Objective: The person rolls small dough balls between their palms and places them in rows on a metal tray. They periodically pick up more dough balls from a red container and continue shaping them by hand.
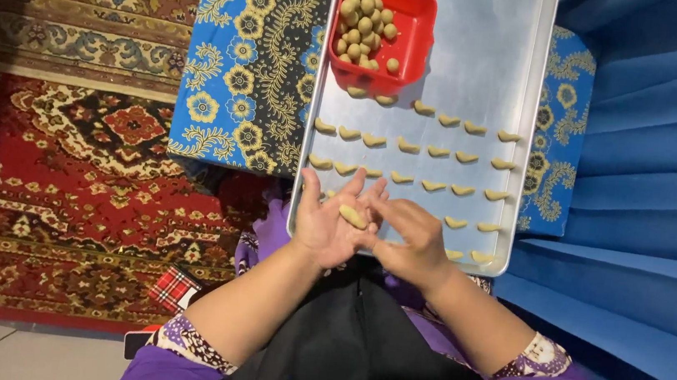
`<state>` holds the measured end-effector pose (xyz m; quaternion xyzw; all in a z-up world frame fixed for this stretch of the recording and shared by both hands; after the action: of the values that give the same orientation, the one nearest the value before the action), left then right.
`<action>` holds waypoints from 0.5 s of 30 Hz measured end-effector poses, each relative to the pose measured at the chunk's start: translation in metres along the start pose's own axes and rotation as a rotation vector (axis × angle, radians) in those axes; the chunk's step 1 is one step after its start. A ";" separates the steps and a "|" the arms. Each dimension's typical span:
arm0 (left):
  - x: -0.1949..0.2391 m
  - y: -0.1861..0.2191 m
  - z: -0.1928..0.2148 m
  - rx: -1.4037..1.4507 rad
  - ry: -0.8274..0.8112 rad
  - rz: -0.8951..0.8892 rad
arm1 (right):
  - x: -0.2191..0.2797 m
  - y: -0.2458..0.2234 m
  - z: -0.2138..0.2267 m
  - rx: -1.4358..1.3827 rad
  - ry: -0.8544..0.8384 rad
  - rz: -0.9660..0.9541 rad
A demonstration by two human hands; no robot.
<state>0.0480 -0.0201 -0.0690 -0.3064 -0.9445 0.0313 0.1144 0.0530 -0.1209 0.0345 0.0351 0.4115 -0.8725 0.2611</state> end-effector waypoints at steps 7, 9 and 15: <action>0.005 -0.002 -0.024 -0.279 0.038 -0.069 | -0.003 -0.015 -0.009 -0.037 -0.020 -0.013; 0.001 0.004 -0.026 -0.352 0.049 -0.089 | -0.008 -0.016 -0.007 -0.057 -0.049 -0.036; 0.001 0.003 -0.031 -0.763 0.089 -0.069 | 0.003 0.006 -0.019 -0.051 -0.213 -0.077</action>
<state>0.0567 -0.0172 -0.0391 -0.2960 -0.8921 -0.3397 0.0341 0.0505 -0.1109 0.0171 -0.0804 0.4046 -0.8698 0.2706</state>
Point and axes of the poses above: each hand's wrist, its own x-axis away from the middle knuckle, its own z-axis out of the back of the hand, y = z × x, the point moved 6 cm from there along -x, towards the middle knuckle, and after that the axes turned 9 degrees about -y, right-handed, at the moved point
